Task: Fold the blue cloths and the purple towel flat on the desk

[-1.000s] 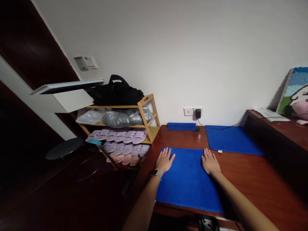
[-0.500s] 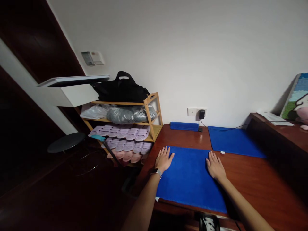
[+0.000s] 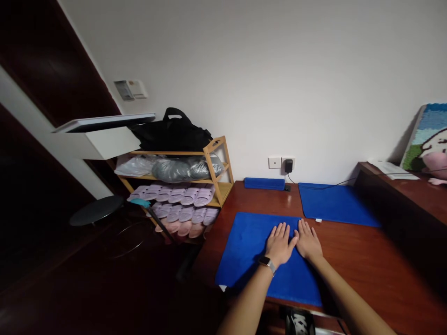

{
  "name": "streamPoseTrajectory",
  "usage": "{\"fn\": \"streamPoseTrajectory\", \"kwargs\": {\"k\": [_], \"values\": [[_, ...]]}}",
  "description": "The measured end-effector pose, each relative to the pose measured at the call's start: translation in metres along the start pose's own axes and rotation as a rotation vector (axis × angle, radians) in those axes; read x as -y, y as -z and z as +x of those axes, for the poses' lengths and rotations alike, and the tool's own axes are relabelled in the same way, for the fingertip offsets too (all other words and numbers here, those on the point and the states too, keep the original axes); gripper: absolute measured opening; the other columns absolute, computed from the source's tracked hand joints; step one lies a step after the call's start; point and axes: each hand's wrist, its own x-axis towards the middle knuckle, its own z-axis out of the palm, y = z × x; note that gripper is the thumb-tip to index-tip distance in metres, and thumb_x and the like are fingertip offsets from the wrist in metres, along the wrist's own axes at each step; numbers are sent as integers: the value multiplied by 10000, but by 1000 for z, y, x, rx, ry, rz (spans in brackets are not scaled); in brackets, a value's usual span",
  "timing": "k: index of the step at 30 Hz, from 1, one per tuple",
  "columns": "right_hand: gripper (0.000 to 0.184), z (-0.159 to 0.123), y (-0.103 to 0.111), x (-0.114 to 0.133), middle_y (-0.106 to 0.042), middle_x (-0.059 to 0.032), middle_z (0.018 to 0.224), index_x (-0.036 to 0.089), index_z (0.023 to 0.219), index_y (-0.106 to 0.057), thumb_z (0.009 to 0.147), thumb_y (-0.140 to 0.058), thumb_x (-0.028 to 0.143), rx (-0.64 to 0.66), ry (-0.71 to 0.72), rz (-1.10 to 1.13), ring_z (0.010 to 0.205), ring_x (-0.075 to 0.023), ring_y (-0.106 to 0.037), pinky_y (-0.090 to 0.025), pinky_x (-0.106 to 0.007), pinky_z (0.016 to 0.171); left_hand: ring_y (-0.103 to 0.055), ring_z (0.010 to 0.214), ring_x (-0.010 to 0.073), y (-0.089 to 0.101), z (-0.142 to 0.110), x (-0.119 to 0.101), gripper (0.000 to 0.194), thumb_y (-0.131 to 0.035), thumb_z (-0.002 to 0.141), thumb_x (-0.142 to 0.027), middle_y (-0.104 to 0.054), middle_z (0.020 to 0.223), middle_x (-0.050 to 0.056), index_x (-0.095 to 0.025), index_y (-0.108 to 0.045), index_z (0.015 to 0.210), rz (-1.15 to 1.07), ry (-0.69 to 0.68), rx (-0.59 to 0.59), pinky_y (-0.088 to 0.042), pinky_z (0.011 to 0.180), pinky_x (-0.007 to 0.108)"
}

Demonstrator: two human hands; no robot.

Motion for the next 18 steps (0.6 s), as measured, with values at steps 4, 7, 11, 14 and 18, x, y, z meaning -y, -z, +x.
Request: {"fn": "streamPoseTrajectory", "kwargs": {"k": [4,7,11,14,18], "values": [[679,0,-3,1,-143,-76,1696,62,1618,-151,1031,-93,399,-23,-21,21,1565,-194,-107,-78,-393,1267,-233,1550,216,23,-33,55,723,-90,1045,-589,-301,1665,87,-184,-320,1599,35,118,8,-188,1275,444],[683,0,-4,1,-137,-72,1697,63,1618,-146,1030,-92,407,-23,-23,33,1565,-189,-102,-72,-393,1269,-226,1551,235,45,-67,110,726,-131,1048,-588,-273,1668,109,-154,-319,1598,99,282,15,-196,1272,458],[684,1,1,2,-141,-82,1696,61,1618,-150,1030,-95,407,-15,-19,52,1565,-190,-105,-69,-392,1269,-227,1550,237,53,-95,150,689,-198,1054,-555,-261,1671,111,-150,-310,1600,149,355,-36,-229,1263,447],[675,-5,6,4,-142,-77,1696,64,1618,-154,1032,-97,393,-16,-31,34,1563,-198,-120,-91,-391,1267,-221,1552,239,49,-98,151,694,-220,1051,-550,-263,1672,119,-131,-312,1597,161,351,-58,-226,1263,433],[676,-27,-2,5,-125,-63,1699,79,1623,-143,1033,-84,405,-54,-41,12,1564,-214,-120,-129,-406,1263,-229,1550,244,45,-95,146,692,-221,1051,-541,-273,1669,124,-122,-319,1593,161,352,-69,-226,1262,434]]}}
